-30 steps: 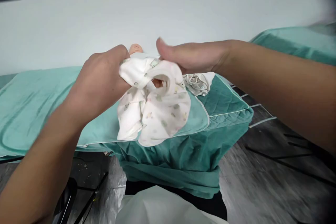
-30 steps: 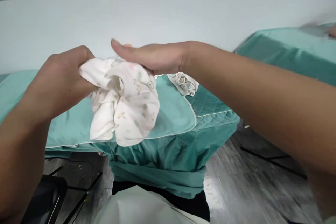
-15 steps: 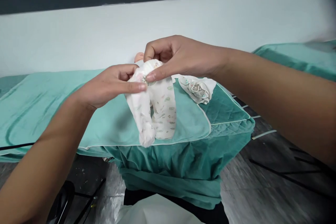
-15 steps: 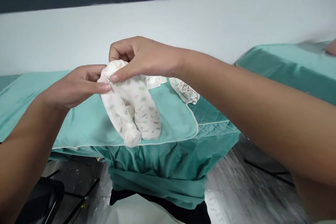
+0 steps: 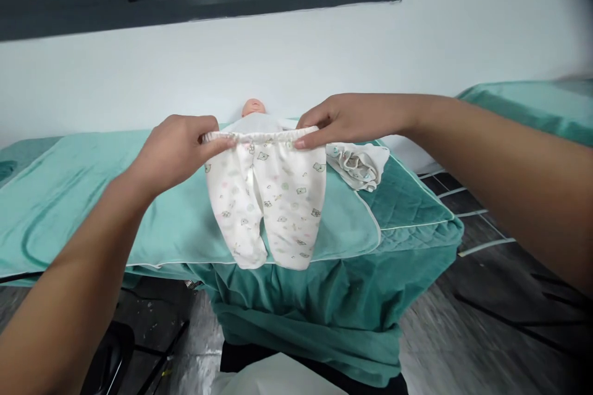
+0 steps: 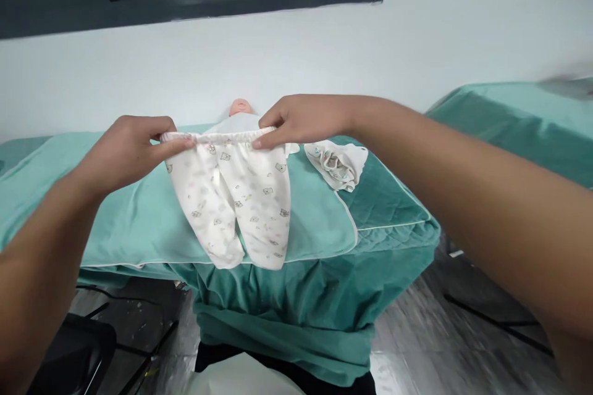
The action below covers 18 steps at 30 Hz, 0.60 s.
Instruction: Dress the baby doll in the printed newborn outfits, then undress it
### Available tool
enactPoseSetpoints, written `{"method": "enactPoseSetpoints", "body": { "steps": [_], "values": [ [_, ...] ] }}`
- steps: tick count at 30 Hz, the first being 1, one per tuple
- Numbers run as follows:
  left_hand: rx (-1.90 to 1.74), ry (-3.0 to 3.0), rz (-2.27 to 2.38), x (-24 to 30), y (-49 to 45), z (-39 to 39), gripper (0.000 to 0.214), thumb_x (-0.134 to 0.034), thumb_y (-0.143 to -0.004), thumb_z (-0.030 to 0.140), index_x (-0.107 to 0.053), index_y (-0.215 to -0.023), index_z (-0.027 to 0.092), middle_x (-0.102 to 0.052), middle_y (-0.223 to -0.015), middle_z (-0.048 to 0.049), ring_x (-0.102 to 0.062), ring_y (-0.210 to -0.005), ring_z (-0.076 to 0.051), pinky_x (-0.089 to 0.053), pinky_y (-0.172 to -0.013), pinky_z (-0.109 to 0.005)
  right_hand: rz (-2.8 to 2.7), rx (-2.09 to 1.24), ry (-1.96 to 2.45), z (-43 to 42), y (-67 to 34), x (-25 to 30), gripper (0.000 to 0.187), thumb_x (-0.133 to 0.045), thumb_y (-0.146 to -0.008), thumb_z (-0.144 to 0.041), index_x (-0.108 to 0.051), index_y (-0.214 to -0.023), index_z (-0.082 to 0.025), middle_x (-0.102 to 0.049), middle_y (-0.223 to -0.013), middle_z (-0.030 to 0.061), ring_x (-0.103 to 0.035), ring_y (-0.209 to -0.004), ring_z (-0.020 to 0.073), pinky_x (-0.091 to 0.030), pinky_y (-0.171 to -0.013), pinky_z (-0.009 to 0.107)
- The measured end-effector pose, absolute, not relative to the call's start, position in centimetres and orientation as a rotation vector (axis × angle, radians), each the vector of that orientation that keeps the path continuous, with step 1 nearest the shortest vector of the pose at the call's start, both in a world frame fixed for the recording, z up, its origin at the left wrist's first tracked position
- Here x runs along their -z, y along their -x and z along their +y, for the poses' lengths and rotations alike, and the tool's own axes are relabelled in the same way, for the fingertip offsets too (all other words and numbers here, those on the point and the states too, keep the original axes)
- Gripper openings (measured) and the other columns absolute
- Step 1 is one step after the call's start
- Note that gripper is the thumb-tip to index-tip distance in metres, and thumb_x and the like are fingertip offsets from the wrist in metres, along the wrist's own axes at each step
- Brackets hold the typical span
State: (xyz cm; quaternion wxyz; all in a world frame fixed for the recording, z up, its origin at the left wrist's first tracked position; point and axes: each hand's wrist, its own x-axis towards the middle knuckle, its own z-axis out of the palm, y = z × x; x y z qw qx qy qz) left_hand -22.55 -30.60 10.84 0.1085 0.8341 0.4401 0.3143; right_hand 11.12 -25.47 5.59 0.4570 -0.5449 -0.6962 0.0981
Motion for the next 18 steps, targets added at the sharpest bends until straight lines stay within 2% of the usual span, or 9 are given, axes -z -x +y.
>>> {"method": "enactPoseSetpoints", "body": {
  "steps": [3,6,8,9,11,14,16,18],
  "values": [
    [-1.303,-2.267,1.174,-9.9,21.9,-30.4,0.040,-0.071,-0.084,0.054,-0.054,-0.069,0.021,-0.053,-0.063,0.0007,-0.063,-0.082,-0.020,-0.049,-0.077,-0.031,-2.099,-0.761,1.115,-29.2,-8.5,-9.6,0.046,-0.078,-0.077,-0.061,-0.064,-0.070,-0.017,-0.060,-0.076,-0.0027,-0.063,-0.078,0.0138,-0.051,-0.067,0.028],
    [-1.530,-1.959,0.853,-8.7,20.4,-30.3,0.038,-0.068,-0.087,0.057,-0.059,-0.102,0.024,-0.068,-0.094,-0.0023,-0.066,-0.101,-0.022,-0.053,-0.088,-0.034,-1.976,-0.959,0.864,-31.4,-5.3,-11.9,0.047,-0.074,-0.084,-0.059,-0.056,-0.067,-0.019,-0.048,-0.066,-0.0040,-0.052,-0.063,0.0092,-0.046,-0.060,0.025],
    [-1.516,-1.861,0.756,-7.7,19.2,-30.5,0.048,-0.072,-0.084,0.055,-0.057,-0.118,0.024,-0.068,-0.118,-0.0055,-0.064,-0.117,-0.025,-0.052,-0.099,-0.037,-1.803,-1.027,0.714,-31.7,-3.4,-12.3,0.043,-0.071,-0.088,-0.056,-0.054,-0.070,-0.021,-0.048,-0.069,-0.0031,-0.051,-0.066,0.0101,-0.049,-0.064,0.025],
    [-1.459,-1.843,0.768,-7.1,18.6,-30.8,0.051,-0.076,-0.082,0.052,-0.058,-0.120,0.023,-0.067,-0.124,-0.0067,-0.062,-0.122,-0.027,-0.051,-0.103,-0.039,-1.731,-1.046,0.656,-31.6,-2.8,-12.3,0.039,-0.069,-0.090,-0.053,-0.054,-0.072,-0.022,-0.051,-0.072,-0.0025,-0.053,-0.070,0.0110,-0.051,-0.069,0.026],
    [-1.301,-1.784,0.858,-5.7,17.5,-31.3,0.050,-0.081,-0.077,0.045,-0.063,-0.117,0.020,-0.070,-0.120,-0.0080,-0.064,-0.120,-0.030,-0.053,-0.102,-0.042,-1.641,-1.062,0.585,-30.9,-1.8,-11.8,0.029,-0.065,-0.094,-0.046,-0.056,-0.080,-0.023,-0.057,-0.082,-0.0013,-0.058,-0.081,0.0129,-0.054,-0.081,0.028],
    [-1.232,-1.566,0.963,-3.2,16.6,-31.1,0.044,-0.076,-0.079,0.041,-0.067,-0.115,0.017,-0.074,-0.109,-0.0088,-0.070,-0.106,-0.031,-0.058,-0.091,-0.044,-1.617,-1.049,0.581,-29.2,-1.3,-9.9,0.016,-0.064,-0.094,-0.039,-0.059,-0.100,-0.025,-0.065,-0.105,0.0003,-0.062,-0.104,0.0174,-0.054,-0.097,0.037],
    [-1.357,-1.427,1.036,-1.2,16.9,-29.7,0.042,-0.072,-0.081,0.039,-0.067,-0.116,0.017,-0.074,-0.113,-0.0094,-0.070,-0.107,-0.030,-0.058,-0.091,-0.042,-1.661,-1.047,0.641,-27.6,-1.4,-7.8,0.032,-0.067,-0.090,-0.039,-0.057,-0.118,-0.029,-0.063,-0.131,0.0019,-0.057,-0.125,0.0224,-0.050,-0.106,0.046],
    [-1.513,-1.329,1.152,1.2,17.8,-27.3,0.041,-0.069,-0.081,0.033,-0.066,-0.119,0.018,-0.072,-0.123,-0.0095,-0.068,-0.113,-0.027,-0.056,-0.095,-0.039,-1.716,-1.055,0.696,-25.8,-1.6,-5.3,0.048,-0.070,-0.086,-0.040,-0.051,-0.130,-0.033,-0.051,-0.151,0.0035,-0.049,-0.138,0.0256,-0.044,-0.113,0.052]
  ]
}}
